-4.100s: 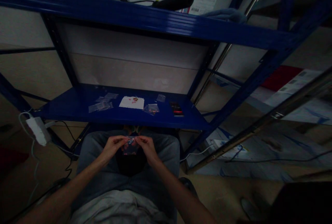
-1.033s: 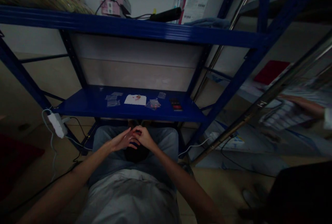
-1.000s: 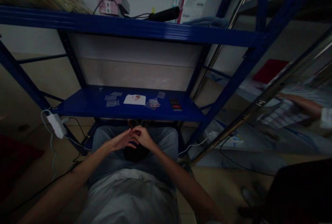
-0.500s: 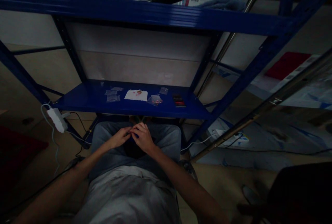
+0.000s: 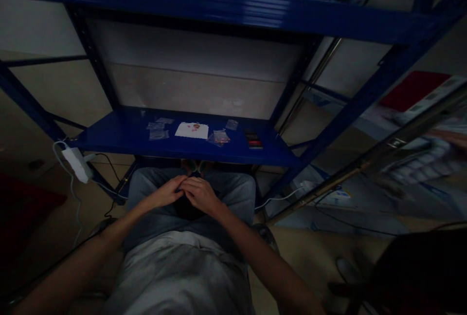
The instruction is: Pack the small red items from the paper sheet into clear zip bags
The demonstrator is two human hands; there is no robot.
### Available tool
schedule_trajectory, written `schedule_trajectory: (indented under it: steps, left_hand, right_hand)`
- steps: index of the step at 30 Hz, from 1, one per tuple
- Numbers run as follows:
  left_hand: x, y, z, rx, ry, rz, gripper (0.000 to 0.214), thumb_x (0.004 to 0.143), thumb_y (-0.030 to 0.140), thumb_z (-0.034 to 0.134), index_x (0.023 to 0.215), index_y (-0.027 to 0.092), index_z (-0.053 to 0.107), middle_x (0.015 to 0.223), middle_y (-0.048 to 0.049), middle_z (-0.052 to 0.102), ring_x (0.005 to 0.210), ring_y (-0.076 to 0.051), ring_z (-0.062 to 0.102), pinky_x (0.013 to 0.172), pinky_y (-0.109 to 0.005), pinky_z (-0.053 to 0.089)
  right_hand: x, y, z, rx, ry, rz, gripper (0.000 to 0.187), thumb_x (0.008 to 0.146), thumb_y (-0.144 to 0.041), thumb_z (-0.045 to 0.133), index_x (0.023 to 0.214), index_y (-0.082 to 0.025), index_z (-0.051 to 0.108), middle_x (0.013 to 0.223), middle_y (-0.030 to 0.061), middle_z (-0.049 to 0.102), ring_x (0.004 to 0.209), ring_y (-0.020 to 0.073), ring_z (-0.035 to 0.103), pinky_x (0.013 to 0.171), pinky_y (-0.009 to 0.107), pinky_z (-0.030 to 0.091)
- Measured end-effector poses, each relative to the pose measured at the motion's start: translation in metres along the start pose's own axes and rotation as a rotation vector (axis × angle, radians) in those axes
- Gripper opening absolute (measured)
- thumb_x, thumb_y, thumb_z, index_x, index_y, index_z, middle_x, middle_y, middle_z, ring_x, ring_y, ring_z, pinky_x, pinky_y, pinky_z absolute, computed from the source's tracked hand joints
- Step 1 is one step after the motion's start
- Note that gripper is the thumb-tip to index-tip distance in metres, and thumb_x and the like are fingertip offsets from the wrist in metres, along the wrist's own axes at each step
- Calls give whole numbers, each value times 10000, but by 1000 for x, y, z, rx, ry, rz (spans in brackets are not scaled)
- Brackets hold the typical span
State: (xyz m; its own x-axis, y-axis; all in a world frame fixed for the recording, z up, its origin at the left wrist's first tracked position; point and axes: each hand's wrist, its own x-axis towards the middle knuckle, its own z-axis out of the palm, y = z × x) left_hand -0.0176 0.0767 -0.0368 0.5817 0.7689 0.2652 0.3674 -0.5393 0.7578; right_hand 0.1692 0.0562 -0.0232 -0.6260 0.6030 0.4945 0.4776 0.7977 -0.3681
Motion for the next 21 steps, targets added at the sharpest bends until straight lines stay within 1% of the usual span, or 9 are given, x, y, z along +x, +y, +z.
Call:
schedule_trajectory:
  steps: [3,6,9,12,14,16,19,21]
  left_hand:
    - [-5,7,4,80,-28,-30,336,766,132,543,1097,182,548,1061,-97,594,1050,-260,530,976,-382,385]
    - [-8,16,8,279,-99,-57,259,765,109,511,1009,184,549,981,-91,592,1006,-263,535,944,-382,395]
    - [-8,22,11,433,-168,-42,263,757,74,478,990,182,536,976,-104,601,1020,-270,534,928,-382,400]
    - [-9,27,13,466,-200,-8,285,732,52,478,981,178,536,986,-112,617,1023,-272,543,927,-383,397]
    - [-10,30,14,442,-203,6,303,711,45,489,976,182,542,991,-106,626,1019,-267,553,931,-376,393]
    - [-11,33,13,410,-201,6,317,699,46,499,977,192,547,990,-93,632,1006,-258,567,910,-355,398]
    - [-7,34,8,388,-201,-9,272,717,74,509,953,202,553,941,-73,640,918,-244,596,813,-320,416]
    - [1,30,0,366,-158,-22,213,746,98,507,922,209,554,910,-63,645,877,-234,605,769,-301,411]
  right_hand:
    - [0,-7,-1,-29,-120,1,308,828,-62,514,1068,-191,658,1046,78,688,1006,205,614,921,339,451]
    - [-3,-11,3,-61,-259,26,296,773,-39,519,993,-174,664,984,79,692,971,203,622,870,310,470]
    - [-8,-12,11,-84,-354,46,251,764,-54,514,940,-147,667,964,100,697,938,210,632,843,304,484]
    - [-11,-14,15,-87,-367,45,271,764,-64,519,989,-126,658,1032,123,689,1008,226,618,898,321,472]
    - [-12,-17,15,-86,-363,35,302,762,-67,529,1035,-119,648,1082,131,677,1076,234,592,963,337,439]
    - [-12,-19,13,-91,-387,37,301,765,-70,531,1038,-118,649,1074,132,679,1078,232,591,978,336,427]
    - [-8,-21,3,-109,-443,55,264,772,-82,539,1002,-134,658,1018,118,686,1015,225,612,913,323,457]
    - [0,-20,-11,-103,-429,38,272,775,-79,545,1012,-153,656,1040,107,679,1024,221,604,914,327,453]
